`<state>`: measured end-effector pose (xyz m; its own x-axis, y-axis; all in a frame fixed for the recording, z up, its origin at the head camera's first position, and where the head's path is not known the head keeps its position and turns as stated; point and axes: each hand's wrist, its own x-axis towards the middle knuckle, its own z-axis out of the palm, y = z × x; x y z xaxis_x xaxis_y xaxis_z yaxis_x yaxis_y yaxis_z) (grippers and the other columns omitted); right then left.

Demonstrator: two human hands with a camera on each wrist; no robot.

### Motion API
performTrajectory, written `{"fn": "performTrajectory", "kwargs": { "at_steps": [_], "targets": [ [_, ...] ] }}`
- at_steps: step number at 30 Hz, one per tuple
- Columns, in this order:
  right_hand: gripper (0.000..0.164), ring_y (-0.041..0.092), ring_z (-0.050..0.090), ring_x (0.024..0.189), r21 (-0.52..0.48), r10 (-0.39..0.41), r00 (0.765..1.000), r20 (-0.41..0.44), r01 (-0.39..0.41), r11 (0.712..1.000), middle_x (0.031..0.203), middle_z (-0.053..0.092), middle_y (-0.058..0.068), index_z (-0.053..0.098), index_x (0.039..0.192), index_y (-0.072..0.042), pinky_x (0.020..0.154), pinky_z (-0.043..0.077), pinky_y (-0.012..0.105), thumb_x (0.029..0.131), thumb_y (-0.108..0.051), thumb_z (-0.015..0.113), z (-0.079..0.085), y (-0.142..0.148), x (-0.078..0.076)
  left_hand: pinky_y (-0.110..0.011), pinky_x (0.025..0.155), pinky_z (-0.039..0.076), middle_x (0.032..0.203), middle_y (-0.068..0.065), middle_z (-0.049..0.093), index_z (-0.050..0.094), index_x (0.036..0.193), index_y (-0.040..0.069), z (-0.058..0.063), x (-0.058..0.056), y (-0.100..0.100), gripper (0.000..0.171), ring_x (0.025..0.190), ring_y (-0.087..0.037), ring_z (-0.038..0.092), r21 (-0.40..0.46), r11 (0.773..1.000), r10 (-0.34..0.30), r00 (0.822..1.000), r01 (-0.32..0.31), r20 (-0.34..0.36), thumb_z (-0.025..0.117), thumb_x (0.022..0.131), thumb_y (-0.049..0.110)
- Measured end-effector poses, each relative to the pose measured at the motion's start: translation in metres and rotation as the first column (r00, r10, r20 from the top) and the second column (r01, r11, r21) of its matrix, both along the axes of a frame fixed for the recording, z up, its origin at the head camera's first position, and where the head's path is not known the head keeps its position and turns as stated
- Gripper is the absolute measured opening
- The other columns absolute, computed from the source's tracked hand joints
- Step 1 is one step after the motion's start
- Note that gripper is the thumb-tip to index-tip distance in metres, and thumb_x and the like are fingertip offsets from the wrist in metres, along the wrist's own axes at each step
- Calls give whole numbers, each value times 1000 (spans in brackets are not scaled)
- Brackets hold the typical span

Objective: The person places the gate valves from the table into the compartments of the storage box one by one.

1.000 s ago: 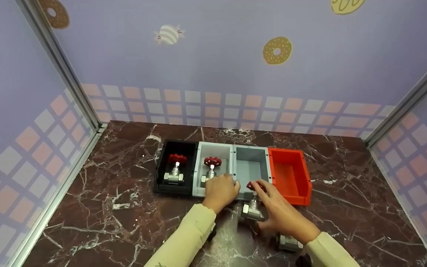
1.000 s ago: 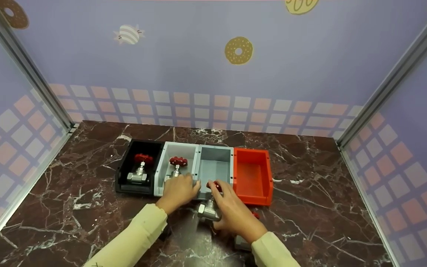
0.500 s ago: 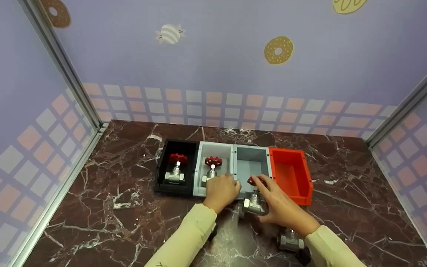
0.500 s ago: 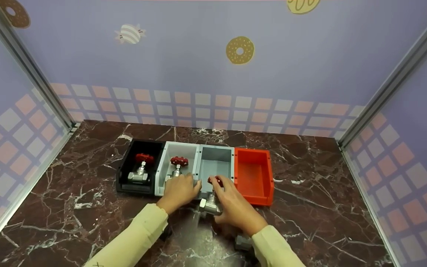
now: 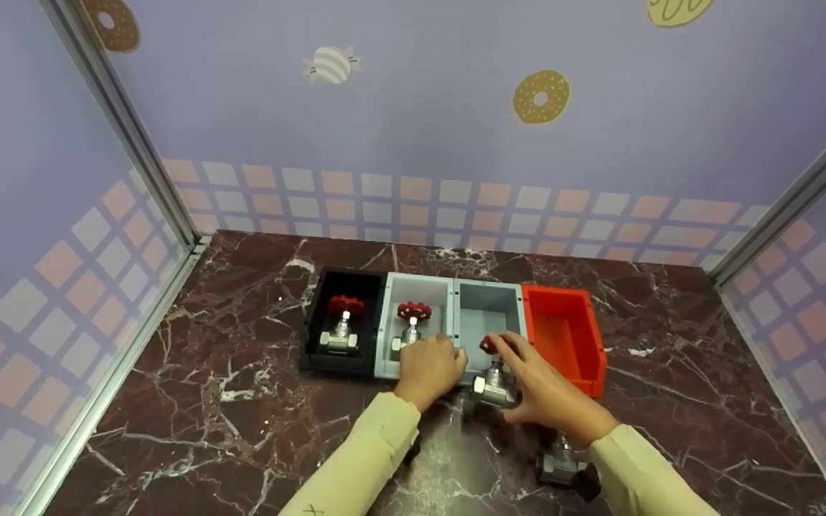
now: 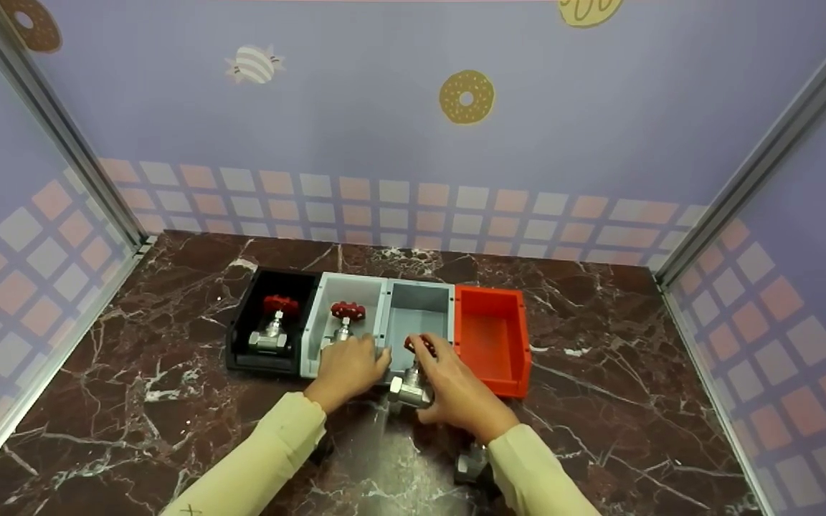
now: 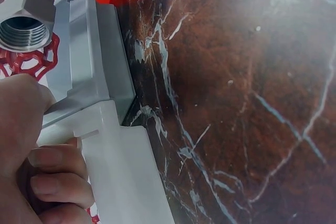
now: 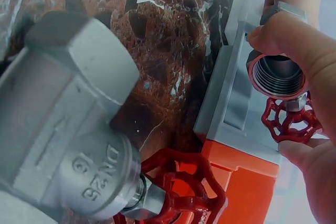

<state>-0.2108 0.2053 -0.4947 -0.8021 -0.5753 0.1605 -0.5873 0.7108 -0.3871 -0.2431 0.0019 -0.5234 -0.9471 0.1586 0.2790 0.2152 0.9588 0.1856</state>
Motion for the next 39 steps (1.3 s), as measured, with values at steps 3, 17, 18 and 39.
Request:
{"fn": "performTrajectory", "kwargs": {
  "at_steps": [3, 17, 18, 39],
  "targets": [
    [115, 25, 49, 122, -2, 0, 1000, 6, 0, 1000, 150, 33, 13, 23, 154, -17, 98, 48, 40, 59, -19, 88, 0, -1, -2, -42, 47, 45, 66, -8, 67, 66, 72, 9, 0, 0, 0, 38, 55, -28, 63, -3, 1000, -4, 1000, 4, -1, 55, 90, 41],
    [114, 30, 48, 124, 13, 27, 1000, -2, -27, 1000, 147, 34, 16, 25, 153, -10, 100, 46, 46, 58, -19, 88, 3, -2, -8, -41, 45, 43, 62, -8, 67, 65, 70, 10, -1, 1, 2, 39, 53, -28, 63, -23, 1000, 17, 999, -18, -52, 58, 88, 44],
    [114, 30, 48, 124, 15, 27, 1000, -1, -27, 1000, 147, 34, 16, 25, 153, -11, 100, 46, 46, 58, -19, 88, 3, -2, -9, -40, 45, 44, 62, -8, 67, 66, 71, 10, -1, 1, 1, 39, 53, -27, 63, -25, 1000, 18, 999, -19, -46, 57, 88, 44],
    [113, 27, 48, 124, 10, 26, 1000, 5, -26, 1000, 147, 35, 13, 26, 153, -13, 103, 44, 43, 58, -18, 88, 3, -2, -23, -41, 47, 44, 66, -8, 68, 67, 73, 9, -3, 0, 1, 40, 54, -28, 63, -9, 1000, 15, 1000, -15, -12, 56, 89, 45]
  ]
}}
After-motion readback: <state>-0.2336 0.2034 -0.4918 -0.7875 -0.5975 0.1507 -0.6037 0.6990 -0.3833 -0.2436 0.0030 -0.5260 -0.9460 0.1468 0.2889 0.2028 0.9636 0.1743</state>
